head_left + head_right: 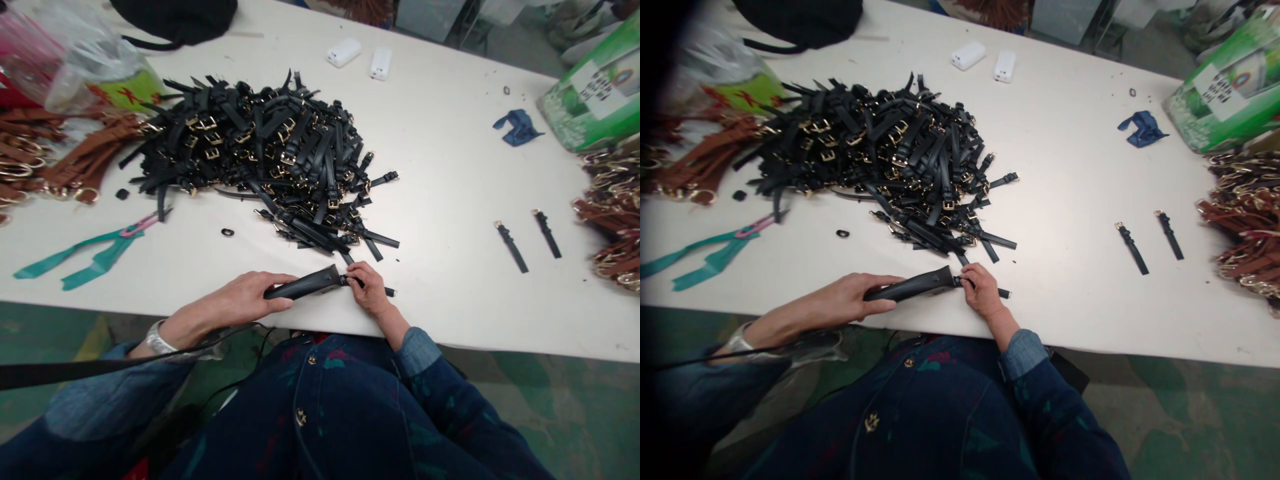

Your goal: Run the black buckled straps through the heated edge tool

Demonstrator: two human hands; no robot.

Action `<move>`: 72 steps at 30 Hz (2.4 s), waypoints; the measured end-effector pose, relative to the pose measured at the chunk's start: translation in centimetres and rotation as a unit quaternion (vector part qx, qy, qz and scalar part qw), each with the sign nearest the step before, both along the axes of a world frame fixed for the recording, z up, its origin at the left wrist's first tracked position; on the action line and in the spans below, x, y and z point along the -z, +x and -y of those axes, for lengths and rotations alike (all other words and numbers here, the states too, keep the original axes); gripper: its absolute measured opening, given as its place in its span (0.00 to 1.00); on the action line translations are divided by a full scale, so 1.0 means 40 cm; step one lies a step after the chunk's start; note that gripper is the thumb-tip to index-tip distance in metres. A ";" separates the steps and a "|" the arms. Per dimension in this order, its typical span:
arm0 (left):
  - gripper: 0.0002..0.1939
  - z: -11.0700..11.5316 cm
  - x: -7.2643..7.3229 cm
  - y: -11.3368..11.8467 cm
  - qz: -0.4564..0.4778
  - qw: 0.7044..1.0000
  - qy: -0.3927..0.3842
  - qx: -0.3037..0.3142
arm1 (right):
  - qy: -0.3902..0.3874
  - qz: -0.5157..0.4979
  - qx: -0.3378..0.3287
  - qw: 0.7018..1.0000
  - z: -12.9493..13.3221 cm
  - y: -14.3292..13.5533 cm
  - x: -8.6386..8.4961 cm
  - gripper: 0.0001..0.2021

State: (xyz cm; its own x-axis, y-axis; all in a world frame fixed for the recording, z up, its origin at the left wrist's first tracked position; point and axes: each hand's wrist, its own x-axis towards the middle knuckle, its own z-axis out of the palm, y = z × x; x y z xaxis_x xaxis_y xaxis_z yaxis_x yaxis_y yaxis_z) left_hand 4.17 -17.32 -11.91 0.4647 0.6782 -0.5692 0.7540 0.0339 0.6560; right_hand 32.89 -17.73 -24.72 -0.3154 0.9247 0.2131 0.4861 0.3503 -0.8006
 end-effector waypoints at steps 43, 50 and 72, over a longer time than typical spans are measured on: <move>0.27 -0.013 0.020 -0.001 0.004 0.999 0.021 0.031 | 0.017 -0.014 -0.009 1.000 0.003 -0.001 -0.004 0.07; 0.29 0.003 0.037 -0.015 -0.013 1.000 0.021 0.008 | 0.017 -0.012 -0.006 1.000 0.002 -0.002 -0.006 0.07; 0.30 0.013 0.007 -0.016 -0.048 0.998 0.033 0.029 | 0.013 -0.014 -0.004 1.000 0.003 -0.002 -0.002 0.07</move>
State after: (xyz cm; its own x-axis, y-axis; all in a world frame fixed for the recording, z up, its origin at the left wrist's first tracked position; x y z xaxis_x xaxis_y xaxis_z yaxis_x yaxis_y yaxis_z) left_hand 3.55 -17.86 -12.20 0.4496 0.6894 -0.5680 0.8125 -0.0514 0.5807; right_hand 32.81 -17.86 -24.65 -0.3159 0.9165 0.2453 0.4617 0.3744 -0.8042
